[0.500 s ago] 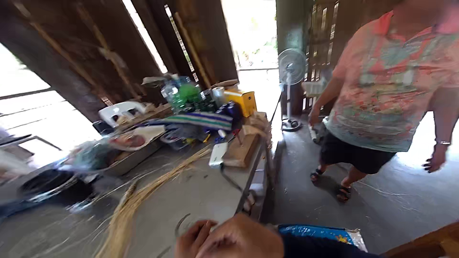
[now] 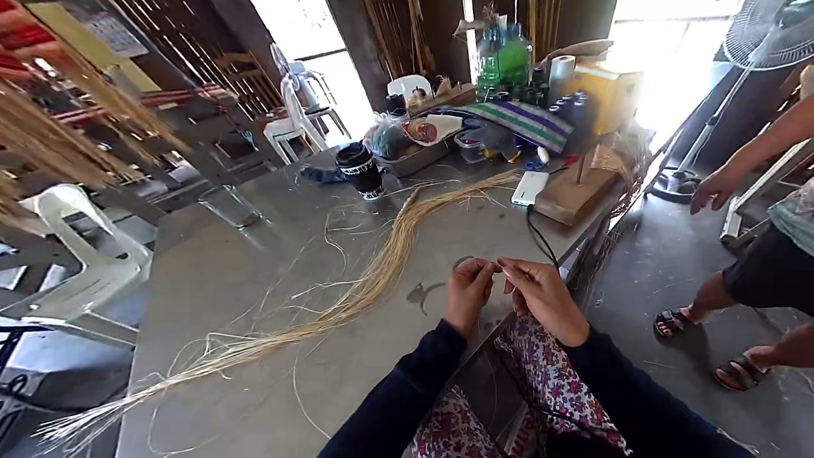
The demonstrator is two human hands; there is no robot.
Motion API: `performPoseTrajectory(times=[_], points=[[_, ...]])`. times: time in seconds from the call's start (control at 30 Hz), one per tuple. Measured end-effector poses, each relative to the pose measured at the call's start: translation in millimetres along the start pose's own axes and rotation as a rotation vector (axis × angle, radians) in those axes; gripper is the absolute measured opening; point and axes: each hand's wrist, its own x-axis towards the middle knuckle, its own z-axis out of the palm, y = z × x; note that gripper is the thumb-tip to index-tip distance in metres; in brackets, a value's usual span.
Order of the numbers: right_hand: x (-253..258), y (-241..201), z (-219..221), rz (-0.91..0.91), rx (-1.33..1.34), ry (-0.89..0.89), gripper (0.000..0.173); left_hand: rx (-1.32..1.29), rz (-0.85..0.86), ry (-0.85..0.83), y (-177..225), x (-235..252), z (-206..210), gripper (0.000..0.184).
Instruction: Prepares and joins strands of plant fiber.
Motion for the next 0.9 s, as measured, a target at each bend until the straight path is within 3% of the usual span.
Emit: performPoseTrajectory(times=[0.1,0.2,0.33,0.9], points=[[4,4,-1,0.05,0.124,-0.008,0.027,0.064,0.061,-0.04,-2,-1,0,0.02],[8,9,-3,0.036,0.356,0.069,0.02,0.115,0.09,-0.088,-6,-2,2,0.018],[16,7,-11,0.055,0.476,0.176,0.016,0.179,0.118,-0.164,-7,-5,4,0.018],[34,-1,-68,-0.015,0.513,0.356,0.019,0.32,0.063,-0.445,-11,-16,9,0.014]])
